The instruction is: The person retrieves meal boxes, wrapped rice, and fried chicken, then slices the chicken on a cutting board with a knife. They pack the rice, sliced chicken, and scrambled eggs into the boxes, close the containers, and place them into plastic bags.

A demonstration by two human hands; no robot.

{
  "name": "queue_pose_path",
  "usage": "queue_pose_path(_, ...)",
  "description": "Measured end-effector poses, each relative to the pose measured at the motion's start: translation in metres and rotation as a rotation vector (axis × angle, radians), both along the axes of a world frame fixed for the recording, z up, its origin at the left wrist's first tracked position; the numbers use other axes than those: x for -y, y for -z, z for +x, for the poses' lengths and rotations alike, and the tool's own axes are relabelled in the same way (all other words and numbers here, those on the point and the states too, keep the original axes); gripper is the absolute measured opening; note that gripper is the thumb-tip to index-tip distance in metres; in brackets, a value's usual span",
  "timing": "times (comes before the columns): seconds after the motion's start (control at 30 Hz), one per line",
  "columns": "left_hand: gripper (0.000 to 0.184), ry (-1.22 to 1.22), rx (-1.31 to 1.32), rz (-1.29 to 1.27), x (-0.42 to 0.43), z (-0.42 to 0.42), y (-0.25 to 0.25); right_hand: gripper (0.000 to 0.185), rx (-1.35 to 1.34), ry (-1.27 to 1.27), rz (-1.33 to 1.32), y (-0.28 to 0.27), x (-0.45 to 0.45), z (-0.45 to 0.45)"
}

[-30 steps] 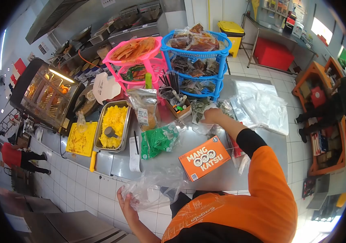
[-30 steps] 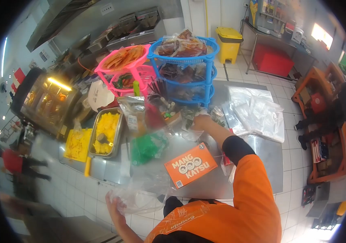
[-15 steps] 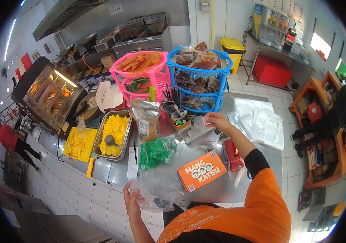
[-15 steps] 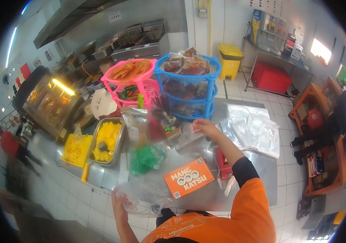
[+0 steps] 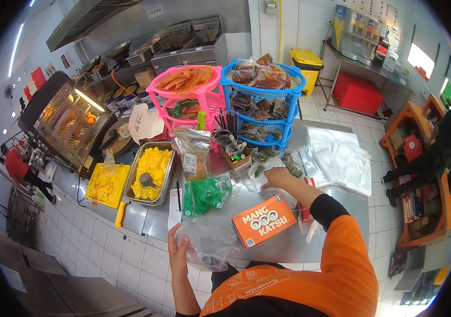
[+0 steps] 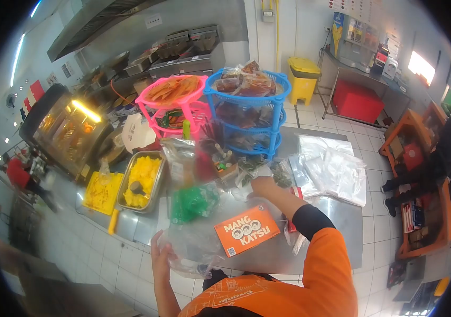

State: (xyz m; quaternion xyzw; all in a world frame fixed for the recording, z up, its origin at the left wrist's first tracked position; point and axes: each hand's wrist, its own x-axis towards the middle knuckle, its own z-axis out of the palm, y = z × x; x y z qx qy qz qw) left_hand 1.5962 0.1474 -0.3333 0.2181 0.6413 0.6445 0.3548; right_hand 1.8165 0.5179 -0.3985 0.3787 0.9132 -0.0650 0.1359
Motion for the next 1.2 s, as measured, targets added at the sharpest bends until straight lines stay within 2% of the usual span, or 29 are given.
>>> queue_pose_path(0.03, 0.053, -0.007, 0.019, 0.003, 0.003, 0.001, -0.003, 0.060, -0.034, -0.030, 0.015, 0.013, 0.001, -0.005)
queue_pose_path(0.07, 0.052, -0.015, 0.035, 0.005, 0.005, 0.001, -0.006, 0.052, -0.114, -0.051, 0.069, 0.026, 0.000, -0.007)
queue_pose_path(0.27, 0.052, -0.082, 0.033, -0.031, 0.029, -0.009, 0.003, 0.027, -0.116, -0.035, 0.215, 0.051, -0.016, -0.017)
queue_pose_path(0.37, 0.051, -0.125, 0.037, -0.025, 0.038, -0.014, 0.015, 0.029, -0.135, 0.097, 0.122, 0.050, -0.025, -0.014)
queue_pose_path(0.47, 0.049, -0.155, 0.060, -0.040, 0.044, -0.015, 0.020, 0.033, -0.215, 0.093, 0.007, 0.033, -0.024, -0.003)
queue_pose_path(0.57, 0.047, -0.178, 0.079, -0.065, 0.042, -0.016, 0.026, 0.036, 0.054, 0.073, 0.035, -0.002, -0.003, -0.011)
queue_pose_path(0.67, 0.047, -0.158, 0.091, -0.030, 0.034, -0.014, 0.022, 0.032, -0.003, 0.134, 0.020, 0.026, -0.008, -0.017)
queue_pose_path(0.8, 0.047, -0.109, 0.068, -0.031, 0.029, -0.013, 0.017, 0.020, -0.017, 0.088, 0.081, 0.056, -0.026, -0.021)
queue_pose_path(0.93, 0.046, -0.109, 0.057, -0.015, 0.032, -0.016, 0.018, 0.016, -0.063, 0.109, 0.095, 0.037, -0.035, -0.010)
queue_pose_path(1.07, 0.045, -0.138, 0.098, -0.016, 0.039, -0.016, 0.030, 0.025, -0.165, 0.142, 0.078, 0.028, -0.033, -0.001)
queue_pose_path(1.17, 0.044, -0.163, 0.109, -0.015, 0.035, -0.014, 0.032, 0.047, 0.051, 0.128, 0.004, -0.003, -0.008, -0.014)
queue_pose_path(1.2, 0.043, -0.145, 0.101, -0.019, 0.034, -0.012, 0.030, 0.068, 0.088, 0.085, -0.001, 0.001, -0.007, -0.020)
